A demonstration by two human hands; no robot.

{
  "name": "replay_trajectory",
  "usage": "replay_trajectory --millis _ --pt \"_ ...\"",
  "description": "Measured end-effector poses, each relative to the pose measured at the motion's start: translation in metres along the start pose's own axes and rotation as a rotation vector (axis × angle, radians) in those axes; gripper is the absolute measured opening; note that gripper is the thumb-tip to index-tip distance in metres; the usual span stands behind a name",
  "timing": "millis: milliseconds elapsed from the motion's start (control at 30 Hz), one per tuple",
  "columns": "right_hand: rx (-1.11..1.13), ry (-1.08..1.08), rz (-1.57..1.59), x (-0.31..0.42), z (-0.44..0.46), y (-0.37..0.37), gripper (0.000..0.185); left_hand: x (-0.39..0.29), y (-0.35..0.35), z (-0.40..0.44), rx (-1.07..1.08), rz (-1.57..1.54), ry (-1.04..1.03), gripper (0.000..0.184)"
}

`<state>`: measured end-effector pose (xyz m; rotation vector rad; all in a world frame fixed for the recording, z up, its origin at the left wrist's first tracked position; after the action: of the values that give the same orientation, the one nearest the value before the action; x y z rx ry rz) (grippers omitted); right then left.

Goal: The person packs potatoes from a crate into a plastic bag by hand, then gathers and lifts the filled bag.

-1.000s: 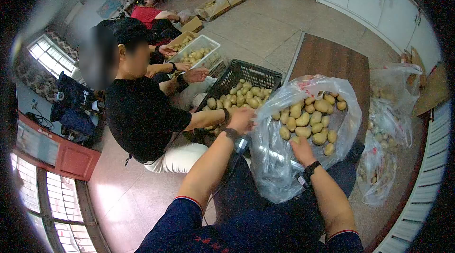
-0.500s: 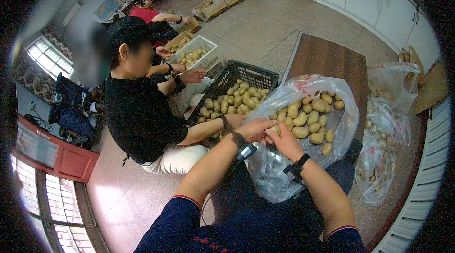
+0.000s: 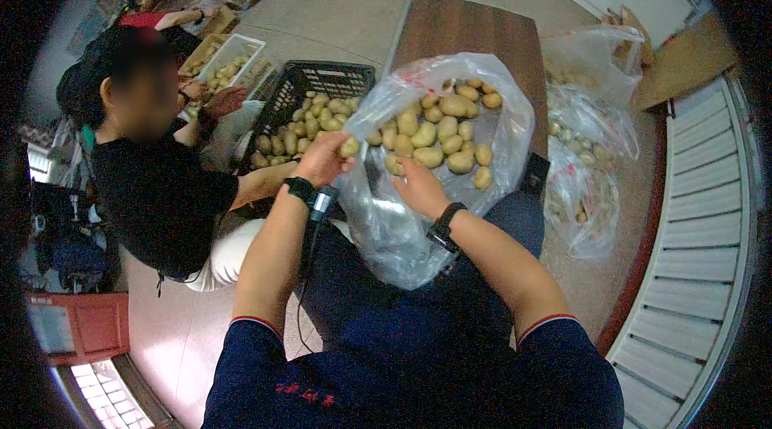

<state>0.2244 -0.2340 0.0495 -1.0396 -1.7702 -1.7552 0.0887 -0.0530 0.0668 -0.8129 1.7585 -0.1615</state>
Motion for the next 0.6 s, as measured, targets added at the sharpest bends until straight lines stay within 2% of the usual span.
replay_trajectory --millis 33,100,133,167,233,367,433,500,600 --pt "-0.004 -0.016 -0.003 -0.009 -0.006 0.002 0.042 -0.001 0.006 -0.001 -0.06 -0.003 -0.013 0.023" --pt "-0.17 -0.119 -0.181 -0.024 -0.013 0.012 0.042 -0.002 0.015 -0.005 -0.111 -0.026 -0.04 0.023" --pt "-0.18 -0.217 -0.212 -0.034 -0.014 0.016 0.041 -0.003 0.021 -0.008 -0.17 -0.047 -0.071 0.023" --pt "-0.18 -0.218 -0.211 -0.042 -0.014 0.021 0.041 -0.004 0.024 -0.008 -0.17 -0.046 -0.069 0.023" --pt "-0.299 -0.33 -0.281 -0.048 -0.017 0.039 0.042 -0.003 0.039 -0.009 -0.327 -0.072 -0.106 0.023" --pt "-0.341 -0.566 -0.243 -0.08 -0.015 0.041 0.047 0.006 0.076 -0.007 -0.425 -0.151 -0.129 0.027" --pt "-0.319 -0.548 -0.277 -0.076 -0.015 0.037 0.051 0.009 0.088 -0.011 -0.424 -0.15 -0.133 0.027" --pt "-0.292 -0.623 -0.271 -0.079 -0.015 0.035 0.053 0.011 0.096 -0.015 -0.449 -0.14 -0.081 0.027" --pt "-0.313 -0.584 -0.243 -0.085 -0.014 0.03 0.055 0.014 0.104 -0.022 -0.518 -0.14 -0.064 0.027"
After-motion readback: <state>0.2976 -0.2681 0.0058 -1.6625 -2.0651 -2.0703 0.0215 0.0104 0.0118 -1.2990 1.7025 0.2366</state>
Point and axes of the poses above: each hand's wrist, its own z-axis towards the middle knuckle, its own y-axis out of the back of the hand, x = y × z, the point moved 4 cm from there along z, towards the middle knuckle, and after that the axes turned 13 degrees about x, right-handed, at the moved point
